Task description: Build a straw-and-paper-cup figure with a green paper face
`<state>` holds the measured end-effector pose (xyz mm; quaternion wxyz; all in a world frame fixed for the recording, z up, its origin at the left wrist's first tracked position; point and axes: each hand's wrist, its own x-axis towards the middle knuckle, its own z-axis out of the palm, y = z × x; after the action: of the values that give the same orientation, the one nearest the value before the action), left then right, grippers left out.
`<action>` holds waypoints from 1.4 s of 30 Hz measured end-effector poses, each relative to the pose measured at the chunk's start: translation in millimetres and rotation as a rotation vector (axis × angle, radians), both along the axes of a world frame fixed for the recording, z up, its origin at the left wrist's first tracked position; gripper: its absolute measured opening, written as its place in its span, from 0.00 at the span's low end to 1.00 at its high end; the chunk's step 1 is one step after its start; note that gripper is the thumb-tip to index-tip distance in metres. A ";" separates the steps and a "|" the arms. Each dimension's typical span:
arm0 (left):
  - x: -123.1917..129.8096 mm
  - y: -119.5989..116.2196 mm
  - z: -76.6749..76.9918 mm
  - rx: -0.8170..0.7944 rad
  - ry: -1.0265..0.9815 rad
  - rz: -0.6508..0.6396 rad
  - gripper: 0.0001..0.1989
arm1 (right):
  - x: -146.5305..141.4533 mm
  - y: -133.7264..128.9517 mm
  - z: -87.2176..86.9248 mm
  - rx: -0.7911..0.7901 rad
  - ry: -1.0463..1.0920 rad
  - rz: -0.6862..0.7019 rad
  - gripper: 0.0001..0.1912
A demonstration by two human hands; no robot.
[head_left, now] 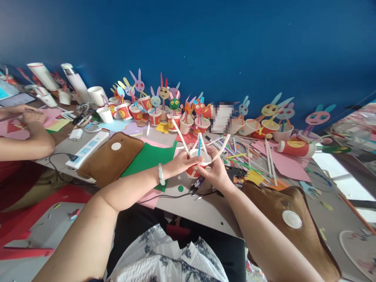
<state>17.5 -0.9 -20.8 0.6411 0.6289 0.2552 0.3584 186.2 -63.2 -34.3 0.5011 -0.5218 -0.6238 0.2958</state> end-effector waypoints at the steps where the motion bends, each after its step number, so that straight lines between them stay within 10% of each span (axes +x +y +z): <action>1: -0.1 -0.5 0.7 0.025 0.040 0.004 0.28 | 0.3 0.6 -1.1 -0.007 -0.004 0.003 0.42; 14: 0.9 15.8 -10.9 0.051 -0.089 0.381 0.13 | 4.8 3.5 -4.6 0.031 -0.051 -0.199 0.40; 30: -0.8 17.8 -11.8 0.013 0.061 0.053 0.13 | 1.5 -0.3 -1.5 0.144 -0.211 -0.198 0.34; 42: -0.5 11.0 -16.5 0.329 0.107 -0.050 0.28 | 0.5 -0.4 -2.3 0.053 -0.231 -0.136 0.43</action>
<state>17.0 10.1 -37.3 0.5236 0.7497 0.2110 0.3453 186.7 -63.5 -36.7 0.4586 -0.5798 -0.6482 0.1827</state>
